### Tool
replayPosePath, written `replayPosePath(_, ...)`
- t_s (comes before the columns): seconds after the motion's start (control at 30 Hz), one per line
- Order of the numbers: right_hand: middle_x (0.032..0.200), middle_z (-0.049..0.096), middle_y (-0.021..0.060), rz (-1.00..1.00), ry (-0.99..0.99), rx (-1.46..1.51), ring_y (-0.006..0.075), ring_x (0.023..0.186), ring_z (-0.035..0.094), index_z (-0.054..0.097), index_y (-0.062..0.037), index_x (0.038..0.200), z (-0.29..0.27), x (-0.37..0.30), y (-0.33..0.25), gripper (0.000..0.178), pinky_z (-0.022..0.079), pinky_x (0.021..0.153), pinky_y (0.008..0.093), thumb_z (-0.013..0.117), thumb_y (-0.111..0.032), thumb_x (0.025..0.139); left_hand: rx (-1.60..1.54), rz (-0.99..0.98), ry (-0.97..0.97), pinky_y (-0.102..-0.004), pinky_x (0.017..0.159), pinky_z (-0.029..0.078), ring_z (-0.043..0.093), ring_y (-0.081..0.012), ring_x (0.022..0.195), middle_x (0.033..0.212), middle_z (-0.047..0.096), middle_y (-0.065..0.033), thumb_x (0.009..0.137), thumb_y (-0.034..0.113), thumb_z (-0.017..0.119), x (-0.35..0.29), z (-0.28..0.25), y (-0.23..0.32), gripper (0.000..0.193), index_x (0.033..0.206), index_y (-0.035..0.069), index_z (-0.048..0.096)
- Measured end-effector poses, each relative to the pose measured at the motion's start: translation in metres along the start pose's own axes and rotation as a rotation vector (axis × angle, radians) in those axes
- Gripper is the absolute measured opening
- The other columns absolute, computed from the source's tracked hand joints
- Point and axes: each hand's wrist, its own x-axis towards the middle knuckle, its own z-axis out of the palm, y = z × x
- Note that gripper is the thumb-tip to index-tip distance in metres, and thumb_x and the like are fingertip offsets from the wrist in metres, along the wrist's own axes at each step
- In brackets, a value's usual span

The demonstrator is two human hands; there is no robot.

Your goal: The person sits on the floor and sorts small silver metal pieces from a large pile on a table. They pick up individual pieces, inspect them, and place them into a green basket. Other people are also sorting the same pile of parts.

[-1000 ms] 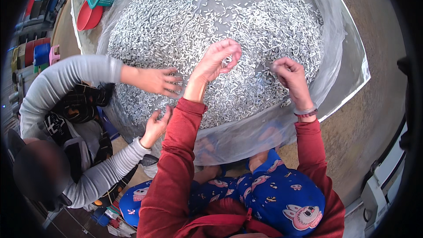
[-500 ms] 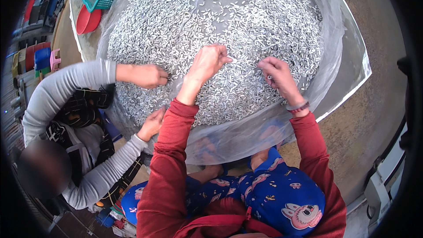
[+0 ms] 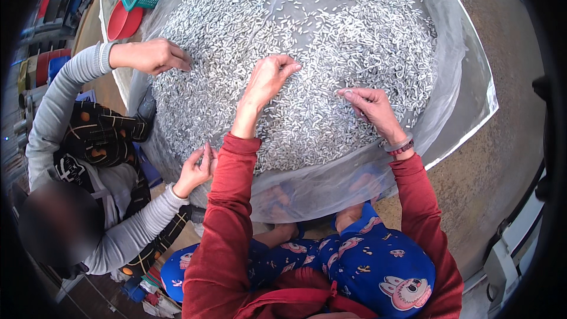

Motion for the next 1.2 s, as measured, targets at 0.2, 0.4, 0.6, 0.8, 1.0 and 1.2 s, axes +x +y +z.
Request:
replayPosePath(0.2, 0.057, 0.043, -0.0066, -0.053, -0.062, 0.35, 0.0016, 0.046, 0.033, 0.064, -0.0024, 0.109, -0.013, -0.015, -0.012, 0.027, 0.024, 0.04, 0.0183, 0.057, -0.018, 0.089, 0.429, 0.083, 0.114, -0.0389, 0.07, 0.049, 0.062, -0.0291, 0.075, 0.082, 0.062, -0.0121, 0.071, 0.023, 0.074, -0.003, 0.036, -0.008, 0.03, 0.094, 0.006, 0.066)
replayPosePath(0.4, 0.078, 0.046, 0.0106, -0.237, -0.272, 0.678, 0.0132, 0.053, 0.044, 0.05, 0.002, 0.076, -0.03, -0.018, -0.019, 0.02, 0.025, 0.034, 0.0189, 0.048, -0.018, 0.081, 0.153, 0.03, 0.058, -0.0415, 0.07, 0.05, 0.063, -0.0325, 0.078, 0.082, 0.063, -0.0135, 0.07, 0.014, 0.069, 0.018, 0.037, -0.019, 0.016, 0.081, 0.003, 0.065)
replayPosePath(0.6, 0.078, 0.043, 0.0127, -0.252, -0.332, 0.77, 0.0168, 0.055, 0.048, 0.043, -0.0019, 0.07, -0.028, -0.016, -0.028, 0.033, 0.031, 0.031, 0.0204, 0.047, -0.031, 0.084, 0.38, 0.045, 0.107, -0.042, 0.07, 0.05, 0.063, -0.0324, 0.08, 0.083, 0.063, -0.0144, 0.07, 0.024, 0.074, 0.027, 0.044, -0.007, 0.027, 0.086, 0.004, 0.064)
replayPosePath(0.8, 0.062, 0.049, -0.0012, 0.053, -0.152, 0.357, 0.002, 0.05, 0.045, 0.055, -0.0061, 0.079, -0.016, -0.005, 0.0, 0.023, 0.027, 0.033, 0.0165, 0.055, -0.025, 0.091, 0.156, 0.118, 0.184, -0.0393, 0.063, 0.047, 0.06, -0.027, 0.068, 0.075, 0.06, -0.0105, 0.075, 0.025, 0.072, 0.025, 0.031, -0.012, 0.026, 0.076, 0.003, 0.059)
replayPosePath(1.0, 0.068, 0.061, 0.0114, -0.395, 0.143, -0.594, 0.0211, 0.055, 0.057, 0.06, -0.0025, 0.088, 0.027, 0.046, 0.043, 0.015, 0.045, 0.054, 0.0338, 0.063, -0.016, 0.083, -1.02, -0.116, -0.059, -0.0167, 0.04, 0.03, 0.045, -0.0056, 0.059, 0.074, 0.051, -0.0003, 0.089, 0.022, 0.061, -0.01, -0.003, 0.009, 0.022, 0.1, 0.005, 0.056)
replayPosePath(1.2, 0.067, 0.056, 0.0018, -0.173, 0.04, 0.103, 0.0091, 0.05, 0.051, 0.06, -0.0052, 0.082, 0.006, 0.034, 0.018, 0.006, 0.034, 0.039, 0.0216, 0.059, -0.01, 0.083, -1.533, -0.027, -0.098, -0.0149, 0.037, 0.024, 0.042, -0.0072, 0.055, 0.079, 0.049, -0.0035, 0.094, 0.036, 0.049, -0.017, 0.012, 0.021, 0.034, 0.092, 0.003, 0.053)
